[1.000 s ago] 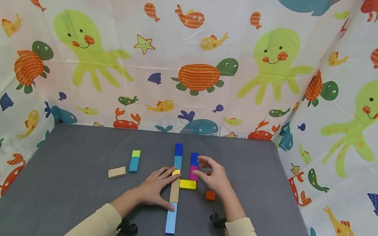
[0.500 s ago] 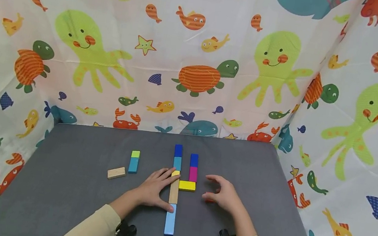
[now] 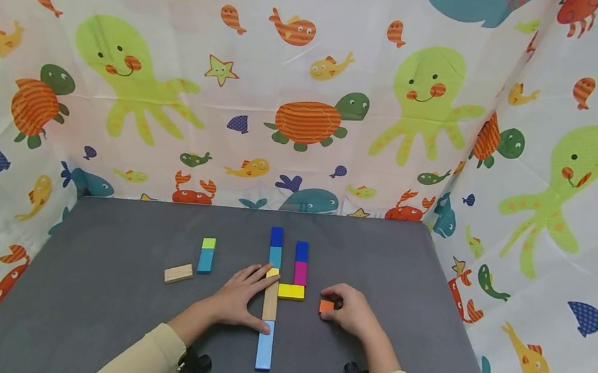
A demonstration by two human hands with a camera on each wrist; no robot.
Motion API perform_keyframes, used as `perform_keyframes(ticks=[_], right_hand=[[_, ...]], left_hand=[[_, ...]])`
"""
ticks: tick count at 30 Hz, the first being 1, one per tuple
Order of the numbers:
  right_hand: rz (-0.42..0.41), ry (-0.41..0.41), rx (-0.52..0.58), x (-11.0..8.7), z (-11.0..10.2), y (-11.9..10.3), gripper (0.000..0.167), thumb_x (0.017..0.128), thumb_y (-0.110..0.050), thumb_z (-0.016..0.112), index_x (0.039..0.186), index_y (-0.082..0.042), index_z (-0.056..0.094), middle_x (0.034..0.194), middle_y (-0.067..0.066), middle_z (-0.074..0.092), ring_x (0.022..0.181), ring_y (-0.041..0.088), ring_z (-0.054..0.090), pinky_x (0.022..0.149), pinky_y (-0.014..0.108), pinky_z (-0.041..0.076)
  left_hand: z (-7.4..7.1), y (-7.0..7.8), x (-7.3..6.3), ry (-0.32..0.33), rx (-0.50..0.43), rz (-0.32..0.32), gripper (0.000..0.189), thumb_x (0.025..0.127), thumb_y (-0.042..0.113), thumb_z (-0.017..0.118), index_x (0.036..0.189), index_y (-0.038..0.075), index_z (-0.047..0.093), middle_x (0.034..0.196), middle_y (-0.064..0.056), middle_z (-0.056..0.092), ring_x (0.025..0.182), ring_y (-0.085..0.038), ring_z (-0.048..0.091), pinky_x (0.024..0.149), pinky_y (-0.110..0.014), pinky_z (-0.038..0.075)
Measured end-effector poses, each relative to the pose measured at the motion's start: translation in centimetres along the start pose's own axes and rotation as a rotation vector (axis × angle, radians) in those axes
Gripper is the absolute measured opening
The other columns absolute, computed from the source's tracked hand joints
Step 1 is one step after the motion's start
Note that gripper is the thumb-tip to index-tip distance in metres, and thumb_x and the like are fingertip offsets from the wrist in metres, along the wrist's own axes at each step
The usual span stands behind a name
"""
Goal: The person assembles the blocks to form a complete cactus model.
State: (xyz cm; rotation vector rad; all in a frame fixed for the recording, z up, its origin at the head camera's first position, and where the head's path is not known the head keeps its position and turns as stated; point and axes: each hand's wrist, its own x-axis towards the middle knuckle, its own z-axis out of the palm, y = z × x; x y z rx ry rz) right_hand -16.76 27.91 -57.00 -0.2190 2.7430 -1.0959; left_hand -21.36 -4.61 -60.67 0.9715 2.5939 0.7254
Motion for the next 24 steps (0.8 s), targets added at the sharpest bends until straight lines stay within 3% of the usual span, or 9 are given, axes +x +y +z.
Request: perform_keyframes(ticks=[6,11,17,24], right_hand=[[-0.035,-0.001,-0.074,-0.1,-0.4,-0.2,0.03,0.085,-0.013,0.09,0.113,-0.012,0.08,0.11,0.001,0.073,0.094,0.019,0.06,0.088,0.042,0.054],[-0.065,0.01,-0.082,0.8,-0.8,-0.6,0.03,0.09,-0.014,0.086,0.119,-0.011,0.078,0.112,0.003,0.073,0.097,0.02,0.062,0.093,0.046,0.055],[-0.062,0.01,-0.074,2.3,-1.5,-1.6,0.033,0.093,-0.014,0.083,0.124,-0.009,0.075,0.112,0.004,0.073,0.095,0.021,0.062,0.09,0.043,0.056],[-0.049,0.052,-0.077,3.9,-1.9,-2.5,0.031,0.093,-0.012,0.083,0.122,-0.008,0.076,0.109,0.005,0.072,0.094,0.021,0.062,0.089,0.042,0.059]], left_hand=[[0.1,0.1,0.2,-0.017,0.011,-0.017,0.121,0.072,0.082,0.078,0.17,0.034,0.026,0.18,0.003,0.007,0.163,-0.034,0.012,0.128,-0.065,0.01],[0.2,-0.1,0.2,-0.013,-0.002,-0.009,0.123,0.07,0.085,0.076,0.17,0.032,0.027,0.18,0.001,0.007,0.163,-0.036,0.011,0.128,-0.066,0.009],[-0.5,0.7,-0.1,-0.018,0.029,-0.024,0.119,0.073,0.08,0.078,0.17,0.031,0.028,0.18,0.0,0.01,0.162,-0.035,0.015,0.127,-0.065,0.014],[-0.7,0.9,-0.4,-0.015,0.041,-0.038,0.119,0.073,0.082,0.077,0.169,0.032,0.029,0.18,0.002,0.011,0.162,-0.034,0.016,0.128,-0.064,0.015]])
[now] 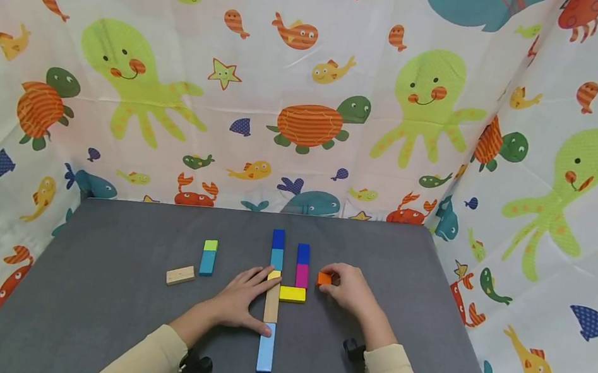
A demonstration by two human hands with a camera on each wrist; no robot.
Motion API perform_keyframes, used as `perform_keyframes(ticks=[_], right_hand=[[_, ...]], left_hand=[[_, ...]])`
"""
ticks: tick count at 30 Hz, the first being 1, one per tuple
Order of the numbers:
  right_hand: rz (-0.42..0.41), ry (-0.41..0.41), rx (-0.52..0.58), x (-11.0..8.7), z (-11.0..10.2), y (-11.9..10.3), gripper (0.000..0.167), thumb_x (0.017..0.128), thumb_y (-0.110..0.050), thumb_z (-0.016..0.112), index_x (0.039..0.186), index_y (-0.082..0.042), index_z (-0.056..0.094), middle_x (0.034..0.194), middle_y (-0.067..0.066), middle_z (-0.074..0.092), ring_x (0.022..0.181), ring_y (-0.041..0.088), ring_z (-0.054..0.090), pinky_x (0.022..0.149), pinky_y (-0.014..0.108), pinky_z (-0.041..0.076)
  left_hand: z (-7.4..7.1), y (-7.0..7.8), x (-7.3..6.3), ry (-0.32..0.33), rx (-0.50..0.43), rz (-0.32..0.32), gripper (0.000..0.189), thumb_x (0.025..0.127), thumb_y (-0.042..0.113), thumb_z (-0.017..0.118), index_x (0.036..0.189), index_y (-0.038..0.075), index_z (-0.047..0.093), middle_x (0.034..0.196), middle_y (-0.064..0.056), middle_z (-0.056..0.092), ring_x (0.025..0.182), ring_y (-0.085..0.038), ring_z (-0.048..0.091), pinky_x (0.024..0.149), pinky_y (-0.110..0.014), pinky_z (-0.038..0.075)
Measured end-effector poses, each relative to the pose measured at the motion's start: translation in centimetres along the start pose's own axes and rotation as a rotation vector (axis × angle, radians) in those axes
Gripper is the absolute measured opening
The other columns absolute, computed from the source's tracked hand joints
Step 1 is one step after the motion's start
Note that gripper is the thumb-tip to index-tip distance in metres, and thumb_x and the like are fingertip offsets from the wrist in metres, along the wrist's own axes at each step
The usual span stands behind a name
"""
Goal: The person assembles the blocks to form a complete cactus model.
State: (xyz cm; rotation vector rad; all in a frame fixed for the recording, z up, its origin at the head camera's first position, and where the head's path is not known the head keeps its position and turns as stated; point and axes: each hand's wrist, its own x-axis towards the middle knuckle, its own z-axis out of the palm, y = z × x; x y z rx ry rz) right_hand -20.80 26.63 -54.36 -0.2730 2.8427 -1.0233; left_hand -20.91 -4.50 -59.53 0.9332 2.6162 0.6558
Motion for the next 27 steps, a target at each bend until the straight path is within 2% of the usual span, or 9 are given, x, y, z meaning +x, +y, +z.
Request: perform_keyframes(ticks=[5,17,27], right_hand=[[0.006,0.012,0.008,1.3,-0.3,-0.6,0.03,0.093,-0.016,0.083,0.122,-0.009,0.077,0.108,0.006,0.073,0.094,0.022,0.063,0.089,0.042,0.06],[0.011,0.01,0.004,4.1,-0.7,-1.6,0.036,0.096,-0.015,0.08,0.13,-0.006,0.074,0.118,0.012,0.073,0.101,0.026,0.064,0.092,0.043,0.06],[0.033,-0.008,0.013,6.6,-0.4,-2.6,0.037,0.098,-0.019,0.078,0.134,-0.008,0.073,0.122,0.012,0.072,0.105,0.028,0.065,0.095,0.044,0.059]], left_hand=[[0.0,-0.1,0.0,0.001,-0.007,-0.004,0.119,0.072,0.083,0.076,0.169,0.033,0.029,0.18,0.002,0.011,0.162,-0.034,0.016,0.127,-0.065,0.015],[0.1,-0.1,0.1,-0.007,0.02,-0.003,0.118,0.074,0.082,0.077,0.17,0.034,0.027,0.18,0.004,0.01,0.162,-0.032,0.016,0.127,-0.064,0.016],[0.1,-0.1,0.0,-0.009,0.015,-0.007,0.117,0.074,0.08,0.077,0.169,0.033,0.028,0.18,0.003,0.01,0.162,-0.033,0.016,0.127,-0.065,0.017]])
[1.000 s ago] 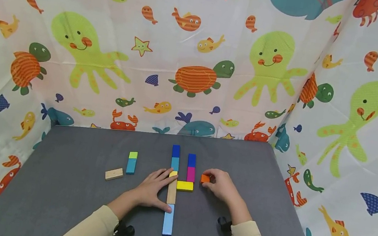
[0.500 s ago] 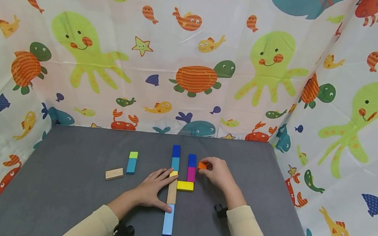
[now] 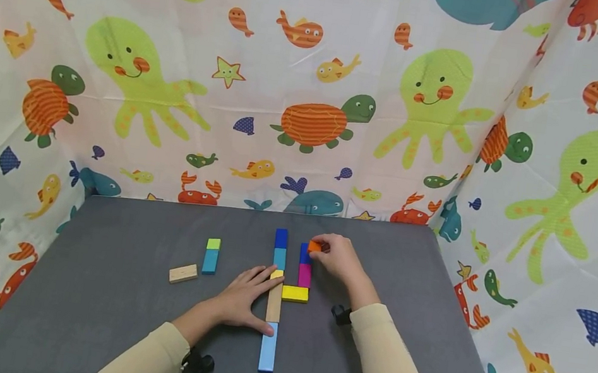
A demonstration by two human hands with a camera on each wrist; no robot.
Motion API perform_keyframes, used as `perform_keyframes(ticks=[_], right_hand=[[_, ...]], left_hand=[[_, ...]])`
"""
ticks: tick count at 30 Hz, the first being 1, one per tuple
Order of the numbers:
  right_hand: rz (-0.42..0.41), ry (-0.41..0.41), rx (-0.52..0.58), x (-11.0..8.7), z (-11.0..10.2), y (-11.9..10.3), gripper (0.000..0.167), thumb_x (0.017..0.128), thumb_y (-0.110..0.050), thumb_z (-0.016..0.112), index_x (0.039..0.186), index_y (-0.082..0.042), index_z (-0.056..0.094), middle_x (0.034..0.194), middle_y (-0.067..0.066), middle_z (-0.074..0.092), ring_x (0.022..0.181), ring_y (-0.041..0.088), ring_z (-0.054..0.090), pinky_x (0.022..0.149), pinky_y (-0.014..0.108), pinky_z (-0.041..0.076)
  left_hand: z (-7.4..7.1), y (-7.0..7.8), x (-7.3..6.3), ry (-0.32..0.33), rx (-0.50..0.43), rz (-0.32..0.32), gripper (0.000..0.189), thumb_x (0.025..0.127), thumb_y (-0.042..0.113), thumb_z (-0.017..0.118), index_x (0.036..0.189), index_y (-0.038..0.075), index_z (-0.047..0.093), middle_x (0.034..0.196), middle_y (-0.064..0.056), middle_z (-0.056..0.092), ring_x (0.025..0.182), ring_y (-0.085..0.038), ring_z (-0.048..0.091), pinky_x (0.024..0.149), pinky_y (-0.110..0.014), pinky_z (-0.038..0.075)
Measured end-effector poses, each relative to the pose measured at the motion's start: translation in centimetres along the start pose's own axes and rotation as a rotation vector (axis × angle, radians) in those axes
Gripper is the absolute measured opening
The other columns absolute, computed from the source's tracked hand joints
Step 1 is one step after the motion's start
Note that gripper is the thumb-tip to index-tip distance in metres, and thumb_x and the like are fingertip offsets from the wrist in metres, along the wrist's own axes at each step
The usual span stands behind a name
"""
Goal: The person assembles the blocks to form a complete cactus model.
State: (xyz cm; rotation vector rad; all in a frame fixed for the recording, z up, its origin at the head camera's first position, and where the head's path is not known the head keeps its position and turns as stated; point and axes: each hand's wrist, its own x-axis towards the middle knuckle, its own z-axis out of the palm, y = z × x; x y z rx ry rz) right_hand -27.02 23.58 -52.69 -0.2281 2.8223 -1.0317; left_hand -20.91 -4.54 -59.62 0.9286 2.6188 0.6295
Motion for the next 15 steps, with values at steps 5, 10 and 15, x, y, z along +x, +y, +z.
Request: perform_keyframes(ticks=[5,10,15], right_hand=[[0.003,-0.001,0.001,1.6,0.6,-0.6,0.038,0.098,-0.019,0.078,0.134,-0.007,0.073,0.124,0.015,0.072,0.105,0.029,0.066,0.097,0.045,0.059],[-0.015,-0.009,-0.008,3.0,1.2,-1.1,0.038,0.099,-0.019,0.078,0.133,-0.006,0.073,0.124,0.015,0.073,0.103,0.029,0.066,0.098,0.045,0.059],[-0.02,-0.012,-0.025,3.9,1.6,-1.6,0.038,0.098,-0.019,0.079,0.133,-0.006,0.073,0.123,0.015,0.073,0.104,0.03,0.066,0.099,0.046,0.058]], left_hand=[[0.0,-0.2,0.0,0.004,-0.027,0.026,0.118,0.074,0.083,0.075,0.169,0.03,0.03,0.179,0.0,0.012,0.161,-0.036,0.016,0.126,-0.068,0.015],[-0.1,-0.2,0.0,0.001,-0.016,0.022,0.117,0.075,0.081,0.076,0.169,0.03,0.029,0.18,0.0,0.011,0.162,-0.036,0.016,0.126,-0.067,0.015],[0.0,-0.2,0.1,-0.002,0.004,0.012,0.117,0.075,0.079,0.078,0.17,0.033,0.027,0.18,0.003,0.009,0.162,-0.033,0.015,0.127,-0.064,0.015]])
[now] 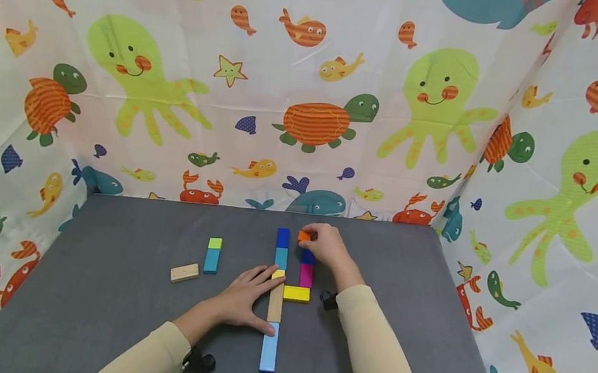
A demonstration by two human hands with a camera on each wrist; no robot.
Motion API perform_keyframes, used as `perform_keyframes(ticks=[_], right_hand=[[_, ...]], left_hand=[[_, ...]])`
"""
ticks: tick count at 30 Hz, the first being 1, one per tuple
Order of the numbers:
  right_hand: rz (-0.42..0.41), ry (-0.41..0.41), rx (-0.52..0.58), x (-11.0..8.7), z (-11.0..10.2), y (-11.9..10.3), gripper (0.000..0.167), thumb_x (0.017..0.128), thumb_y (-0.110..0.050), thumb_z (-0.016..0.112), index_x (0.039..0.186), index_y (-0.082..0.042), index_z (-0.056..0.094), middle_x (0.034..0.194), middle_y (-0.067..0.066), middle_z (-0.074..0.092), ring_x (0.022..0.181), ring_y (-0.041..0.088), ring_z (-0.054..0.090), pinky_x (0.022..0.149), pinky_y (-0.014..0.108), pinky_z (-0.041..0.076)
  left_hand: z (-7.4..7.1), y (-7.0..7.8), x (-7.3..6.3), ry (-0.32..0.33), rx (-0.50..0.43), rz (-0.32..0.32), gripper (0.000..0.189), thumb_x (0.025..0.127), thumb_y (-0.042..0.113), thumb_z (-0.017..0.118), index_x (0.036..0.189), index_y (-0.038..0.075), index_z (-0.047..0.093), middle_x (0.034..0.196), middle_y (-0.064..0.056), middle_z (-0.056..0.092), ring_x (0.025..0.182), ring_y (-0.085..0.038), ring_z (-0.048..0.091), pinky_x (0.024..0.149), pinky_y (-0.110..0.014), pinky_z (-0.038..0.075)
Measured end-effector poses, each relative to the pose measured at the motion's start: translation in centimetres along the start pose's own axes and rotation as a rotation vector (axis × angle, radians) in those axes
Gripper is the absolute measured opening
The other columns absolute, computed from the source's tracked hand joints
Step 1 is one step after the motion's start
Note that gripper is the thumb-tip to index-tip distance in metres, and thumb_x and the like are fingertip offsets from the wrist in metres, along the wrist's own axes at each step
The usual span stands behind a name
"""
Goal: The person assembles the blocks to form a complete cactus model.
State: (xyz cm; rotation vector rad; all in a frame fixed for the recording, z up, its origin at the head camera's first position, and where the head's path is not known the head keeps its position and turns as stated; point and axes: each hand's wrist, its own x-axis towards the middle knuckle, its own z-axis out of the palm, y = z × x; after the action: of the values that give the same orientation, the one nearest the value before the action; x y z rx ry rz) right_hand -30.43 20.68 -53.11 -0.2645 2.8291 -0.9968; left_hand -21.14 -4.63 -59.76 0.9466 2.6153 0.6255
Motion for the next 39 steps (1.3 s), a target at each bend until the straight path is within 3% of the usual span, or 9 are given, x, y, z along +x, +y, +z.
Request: perform_keyframes(ticks=[14,20,25,31,39], right_hand=[[0.0,0.045,0.066,2.6,1.4,-1.3,0.037,0.097,-0.017,0.079,0.132,-0.008,0.074,0.122,0.013,0.075,0.105,0.028,0.068,0.097,0.045,0.058],[0.009,0.046,0.088,4.3,2.1,-1.8,0.037,0.097,-0.016,0.079,0.133,-0.008,0.074,0.126,0.015,0.074,0.11,0.031,0.067,0.1,0.047,0.056],[0.072,0.06,0.096,5.6,2.8,-1.6,0.037,0.096,-0.013,0.08,0.133,-0.009,0.075,0.129,0.016,0.072,0.112,0.033,0.065,0.103,0.047,0.055],[0.09,0.029,0.095,7.1,3.7,-1.8,0.04,0.097,-0.012,0.079,0.136,-0.006,0.072,0.134,0.017,0.07,0.119,0.034,0.066,0.103,0.047,0.055],[0.09,0.021,0.055,8.1,4.2,-2.0,0.037,0.096,-0.01,0.079,0.133,-0.006,0.074,0.133,0.016,0.071,0.117,0.033,0.065,0.104,0.046,0.055]], left_hand=[[1.7,-1.7,0.7,0.029,-0.052,0.035,0.122,0.069,0.092,0.07,0.17,0.037,0.025,0.18,0.007,0.006,0.162,-0.035,0.013,0.127,-0.067,0.011],[1.4,-1.6,0.4,0.023,-0.06,0.025,0.122,0.07,0.09,0.072,0.17,0.038,0.025,0.18,0.006,0.005,0.163,-0.035,0.012,0.127,-0.067,0.012],[1.0,-1.2,0.4,0.011,-0.056,0.036,0.12,0.072,0.09,0.07,0.17,0.036,0.026,0.18,0.006,0.005,0.163,-0.035,0.012,0.127,-0.067,0.011],[0.5,-0.7,0.0,0.013,-0.067,0.04,0.12,0.072,0.09,0.07,0.169,0.033,0.028,0.18,0.002,0.009,0.162,-0.037,0.014,0.127,-0.067,0.012],[-0.2,0.0,-0.2,0.003,-0.001,0.012,0.115,0.077,0.079,0.077,0.17,0.033,0.027,0.18,0.002,0.009,0.163,-0.033,0.015,0.127,-0.064,0.016]])
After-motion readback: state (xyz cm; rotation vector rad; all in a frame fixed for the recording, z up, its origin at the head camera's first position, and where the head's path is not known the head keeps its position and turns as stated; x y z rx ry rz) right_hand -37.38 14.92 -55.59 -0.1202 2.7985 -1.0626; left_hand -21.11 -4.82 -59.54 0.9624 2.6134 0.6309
